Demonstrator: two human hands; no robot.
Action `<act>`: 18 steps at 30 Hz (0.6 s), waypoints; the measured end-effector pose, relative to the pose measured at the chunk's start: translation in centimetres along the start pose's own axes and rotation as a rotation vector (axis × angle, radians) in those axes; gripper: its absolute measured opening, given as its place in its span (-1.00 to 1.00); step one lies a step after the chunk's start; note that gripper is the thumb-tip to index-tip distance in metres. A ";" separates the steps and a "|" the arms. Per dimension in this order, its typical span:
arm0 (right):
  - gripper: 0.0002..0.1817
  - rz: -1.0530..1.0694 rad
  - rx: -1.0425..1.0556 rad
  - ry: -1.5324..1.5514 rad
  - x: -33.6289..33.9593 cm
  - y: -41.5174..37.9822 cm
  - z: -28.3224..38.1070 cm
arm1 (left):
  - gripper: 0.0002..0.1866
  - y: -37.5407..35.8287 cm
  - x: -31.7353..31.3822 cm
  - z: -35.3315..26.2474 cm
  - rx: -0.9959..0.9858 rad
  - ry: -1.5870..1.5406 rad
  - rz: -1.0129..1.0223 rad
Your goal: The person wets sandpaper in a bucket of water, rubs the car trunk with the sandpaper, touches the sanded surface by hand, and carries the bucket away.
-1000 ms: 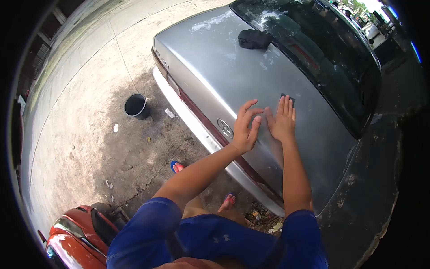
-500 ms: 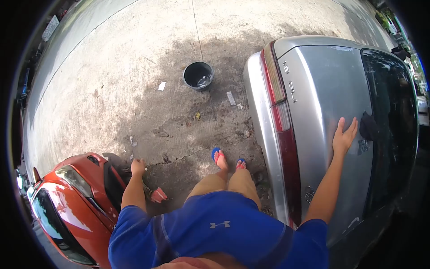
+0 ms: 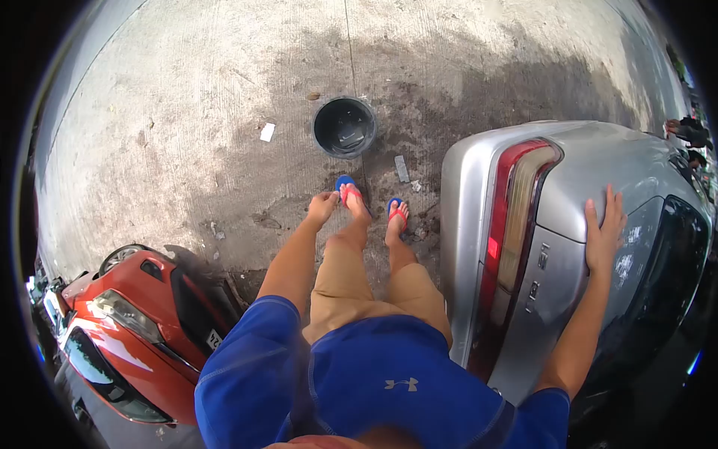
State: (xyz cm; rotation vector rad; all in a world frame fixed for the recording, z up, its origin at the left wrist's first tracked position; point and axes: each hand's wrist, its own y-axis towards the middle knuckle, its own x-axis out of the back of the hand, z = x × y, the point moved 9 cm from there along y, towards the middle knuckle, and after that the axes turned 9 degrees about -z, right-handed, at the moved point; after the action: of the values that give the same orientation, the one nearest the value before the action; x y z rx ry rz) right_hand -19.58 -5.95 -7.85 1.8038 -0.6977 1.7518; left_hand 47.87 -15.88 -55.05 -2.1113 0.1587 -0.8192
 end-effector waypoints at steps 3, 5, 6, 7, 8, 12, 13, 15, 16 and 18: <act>-0.28 0.007 0.140 0.029 -0.2 0.6 -0.4 | -0.30 7.3 -7.4 0.1 0.308 -0.308 0.088; -0.30 0.029 0.108 0.087 0.4 0.3 1.4 | -0.21 11.2 -10.7 -1.3 0.541 -0.503 0.106; -0.28 0.050 0.093 0.116 0.2 0.4 2.3 | -0.06 15.0 -13.4 0.8 0.594 -0.540 0.183; -0.26 0.063 0.072 0.131 0.8 0.3 2.6 | 0.01 16.6 -13.7 0.1 0.658 -0.607 0.151; -0.21 0.067 0.039 0.131 0.8 0.5 2.6 | 0.06 18.3 -13.9 -1.0 0.680 -0.701 0.112; -0.18 0.091 -0.102 0.128 1.2 1.0 4.8 | -0.43 27.4 -17.4 1.4 0.939 -1.032 0.104; -0.19 0.092 -0.119 0.113 1.4 1.0 4.6 | -0.57 29.6 -17.7 3.7 0.966 -0.891 0.018; -0.21 0.106 -0.151 0.055 1.7 1.0 4.5 | -0.57 30.9 -14.4 0.1 0.820 -0.884 -0.112; -0.22 0.094 -0.163 0.060 2.0 1.0 4.7 | -0.49 29.5 -10.8 -3.5 0.806 -0.702 -0.267; -0.23 0.074 -0.213 0.067 2.6 1.0 4.9 | -0.40 28.5 -5.2 -10.6 0.627 -0.471 -0.228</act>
State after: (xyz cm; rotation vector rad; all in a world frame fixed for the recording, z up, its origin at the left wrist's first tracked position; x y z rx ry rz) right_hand -16.64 -10.07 -5.33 1.5879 -0.8967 1.7059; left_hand 42.18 -39.11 -74.52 -1.6699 -0.5320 -0.3973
